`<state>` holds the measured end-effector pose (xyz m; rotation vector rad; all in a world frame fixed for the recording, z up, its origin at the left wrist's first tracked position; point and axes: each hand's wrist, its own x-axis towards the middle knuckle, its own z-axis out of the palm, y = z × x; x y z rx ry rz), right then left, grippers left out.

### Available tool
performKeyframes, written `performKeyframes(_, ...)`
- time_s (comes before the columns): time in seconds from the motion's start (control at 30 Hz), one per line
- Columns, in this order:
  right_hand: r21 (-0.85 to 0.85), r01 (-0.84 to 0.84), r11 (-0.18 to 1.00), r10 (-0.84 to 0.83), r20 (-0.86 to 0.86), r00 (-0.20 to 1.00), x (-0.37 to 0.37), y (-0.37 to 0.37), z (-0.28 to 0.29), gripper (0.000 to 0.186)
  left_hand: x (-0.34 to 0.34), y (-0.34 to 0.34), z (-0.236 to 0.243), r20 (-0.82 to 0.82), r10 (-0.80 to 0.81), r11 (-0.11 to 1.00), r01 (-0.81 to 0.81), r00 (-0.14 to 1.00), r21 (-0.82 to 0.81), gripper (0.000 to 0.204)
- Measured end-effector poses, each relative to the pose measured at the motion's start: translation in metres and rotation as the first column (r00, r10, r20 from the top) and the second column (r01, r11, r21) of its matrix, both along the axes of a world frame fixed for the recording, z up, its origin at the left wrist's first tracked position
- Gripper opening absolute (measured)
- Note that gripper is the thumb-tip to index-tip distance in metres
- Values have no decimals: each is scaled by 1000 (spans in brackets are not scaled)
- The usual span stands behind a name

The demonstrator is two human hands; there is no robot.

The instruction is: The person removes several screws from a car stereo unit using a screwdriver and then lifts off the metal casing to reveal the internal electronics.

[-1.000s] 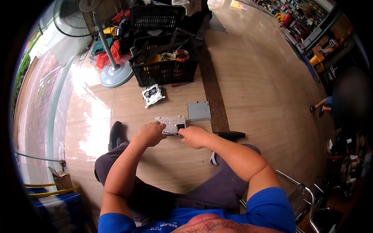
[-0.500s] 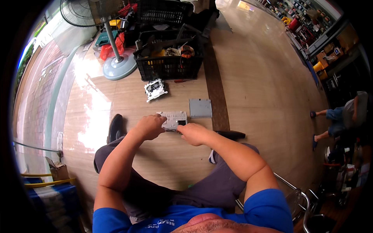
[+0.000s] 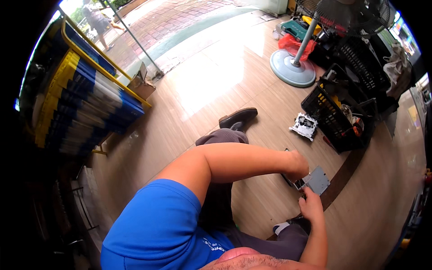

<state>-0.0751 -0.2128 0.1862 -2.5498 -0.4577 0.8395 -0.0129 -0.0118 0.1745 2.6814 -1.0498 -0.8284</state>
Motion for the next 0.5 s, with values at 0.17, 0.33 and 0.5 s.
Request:
performKeyframes(0.17,46,21,999,-22,23,999,12,-1,-15,30,0,-12,-4,-26,-120,990,121,993,68,27)
performKeyframes(0.33,185,22,982,-34,62,998,23,-2,-34,24,0,-17,-10,-52,-118,990,121,992,77,30)
performKeyframes(0.5,202,30,979,-40,45,998,24,6,-34,25,3,-15,-12,-67,-100,992,104,993,64,32)
